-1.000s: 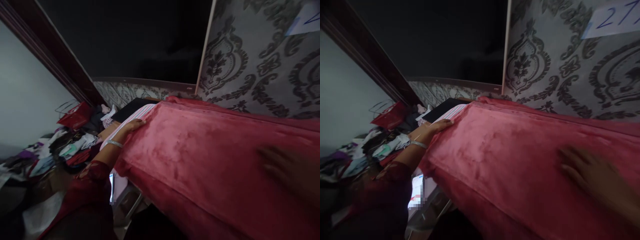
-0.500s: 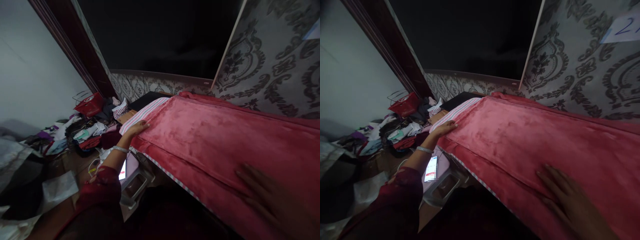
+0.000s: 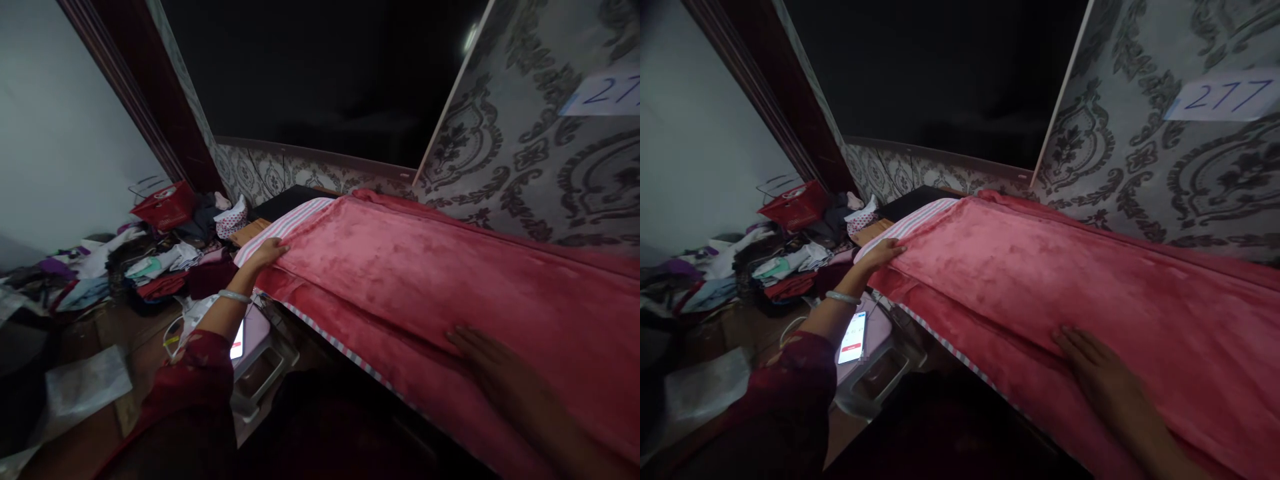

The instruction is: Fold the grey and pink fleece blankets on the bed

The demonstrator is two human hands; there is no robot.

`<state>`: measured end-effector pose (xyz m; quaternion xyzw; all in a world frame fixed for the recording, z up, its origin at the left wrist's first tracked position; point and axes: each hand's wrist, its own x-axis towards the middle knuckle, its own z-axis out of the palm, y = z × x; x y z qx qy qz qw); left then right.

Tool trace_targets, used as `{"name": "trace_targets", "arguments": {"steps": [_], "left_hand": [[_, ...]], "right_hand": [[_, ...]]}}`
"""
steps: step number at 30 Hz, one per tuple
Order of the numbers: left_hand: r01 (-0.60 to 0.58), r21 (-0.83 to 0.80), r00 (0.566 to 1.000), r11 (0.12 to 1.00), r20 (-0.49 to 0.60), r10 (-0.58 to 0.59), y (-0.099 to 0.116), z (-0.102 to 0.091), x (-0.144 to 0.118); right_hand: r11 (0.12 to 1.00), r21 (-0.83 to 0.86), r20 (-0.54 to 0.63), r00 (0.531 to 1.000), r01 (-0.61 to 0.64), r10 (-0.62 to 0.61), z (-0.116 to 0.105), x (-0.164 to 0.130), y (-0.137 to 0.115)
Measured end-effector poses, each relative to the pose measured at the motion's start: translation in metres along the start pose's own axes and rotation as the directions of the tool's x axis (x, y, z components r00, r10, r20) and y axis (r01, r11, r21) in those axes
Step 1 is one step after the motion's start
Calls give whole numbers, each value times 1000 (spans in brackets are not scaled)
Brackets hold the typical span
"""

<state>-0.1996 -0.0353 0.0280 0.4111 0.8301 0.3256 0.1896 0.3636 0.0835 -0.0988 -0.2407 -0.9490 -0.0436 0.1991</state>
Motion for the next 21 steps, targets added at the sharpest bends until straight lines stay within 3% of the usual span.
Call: {"name": "trace_targets", "arguments": {"steps": [8,11,14,21], "left_hand": [[-20,85,997,996,73,14,0,-2,5],[-60,221,993,973,110,36,10,-3,12],[-83,357,994,930,93,53,21,1,20],[-59,391,998,918,48,43,35,8,30]], "right_hand": [[999,-38,-83,996,39,-42,-14,3,-23],[1000,-6,-91,996,1,-2,-19,4,-26],[998,2,-80,995,-63,63,-20,7,-28],[997,44,-117,991,-67,72,-24,18,-21]]}}
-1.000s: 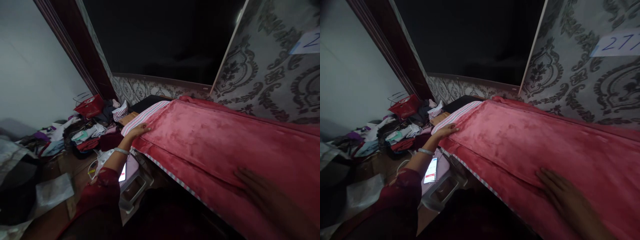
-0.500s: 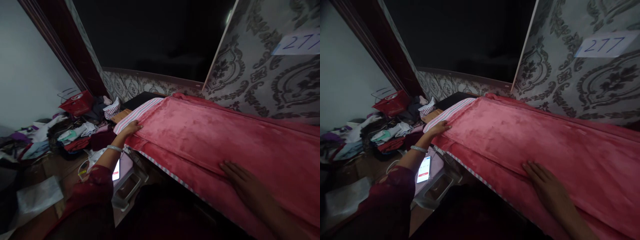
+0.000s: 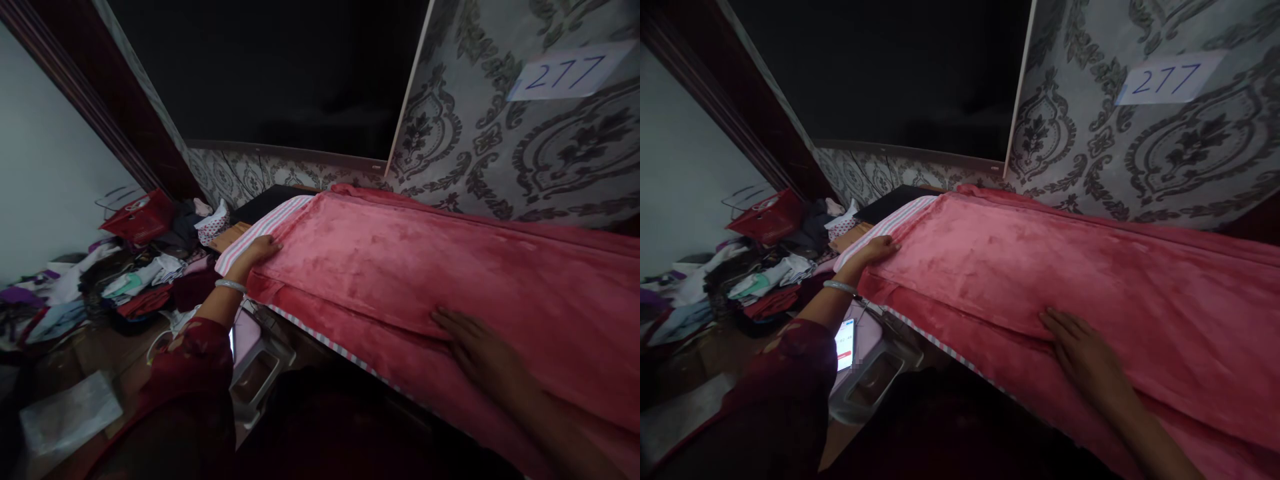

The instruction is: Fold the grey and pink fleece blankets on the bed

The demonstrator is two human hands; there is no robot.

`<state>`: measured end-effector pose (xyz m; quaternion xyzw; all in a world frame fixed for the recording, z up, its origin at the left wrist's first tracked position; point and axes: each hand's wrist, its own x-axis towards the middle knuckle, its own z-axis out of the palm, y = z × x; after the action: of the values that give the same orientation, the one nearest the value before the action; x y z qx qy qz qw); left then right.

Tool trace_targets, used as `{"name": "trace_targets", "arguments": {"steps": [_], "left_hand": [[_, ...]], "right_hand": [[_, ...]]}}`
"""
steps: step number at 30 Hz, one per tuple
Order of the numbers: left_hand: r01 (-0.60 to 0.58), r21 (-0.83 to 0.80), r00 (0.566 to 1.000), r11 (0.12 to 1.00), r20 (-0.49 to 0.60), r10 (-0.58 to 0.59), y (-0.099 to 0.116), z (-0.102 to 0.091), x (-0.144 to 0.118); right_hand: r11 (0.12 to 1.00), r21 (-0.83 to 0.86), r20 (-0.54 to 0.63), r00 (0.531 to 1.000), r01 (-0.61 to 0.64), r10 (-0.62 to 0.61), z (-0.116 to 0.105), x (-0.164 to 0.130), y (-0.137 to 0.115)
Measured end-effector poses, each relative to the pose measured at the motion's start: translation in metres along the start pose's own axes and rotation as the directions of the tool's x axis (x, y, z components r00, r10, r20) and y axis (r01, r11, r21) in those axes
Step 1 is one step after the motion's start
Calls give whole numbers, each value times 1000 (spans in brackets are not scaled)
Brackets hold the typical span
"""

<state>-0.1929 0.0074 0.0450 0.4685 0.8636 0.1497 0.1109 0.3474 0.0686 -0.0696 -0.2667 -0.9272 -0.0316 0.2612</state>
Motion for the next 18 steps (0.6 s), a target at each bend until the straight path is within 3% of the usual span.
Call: {"name": "trace_targets", "arguments": {"steps": [7,11,14,18], "left_hand": [[53,-1,988,999,-145,-52,6,5,8],[69,18,989,997,-131,-66,3,8,9],[78,27,994,997,-85,-76,-1,7,10],[76,37,997,996,-34,-75,-1,2,8]], "right_hand": [[999,-31,-262,965,-12,4,-28,19,-4],[995,-39,-187,977,97,-102,-11,-1,-3],[996,-32,-121,989,79,-83,-2,-13,-2],[996,-90,-124,992,-21,10,-9,-12,-10]]}}
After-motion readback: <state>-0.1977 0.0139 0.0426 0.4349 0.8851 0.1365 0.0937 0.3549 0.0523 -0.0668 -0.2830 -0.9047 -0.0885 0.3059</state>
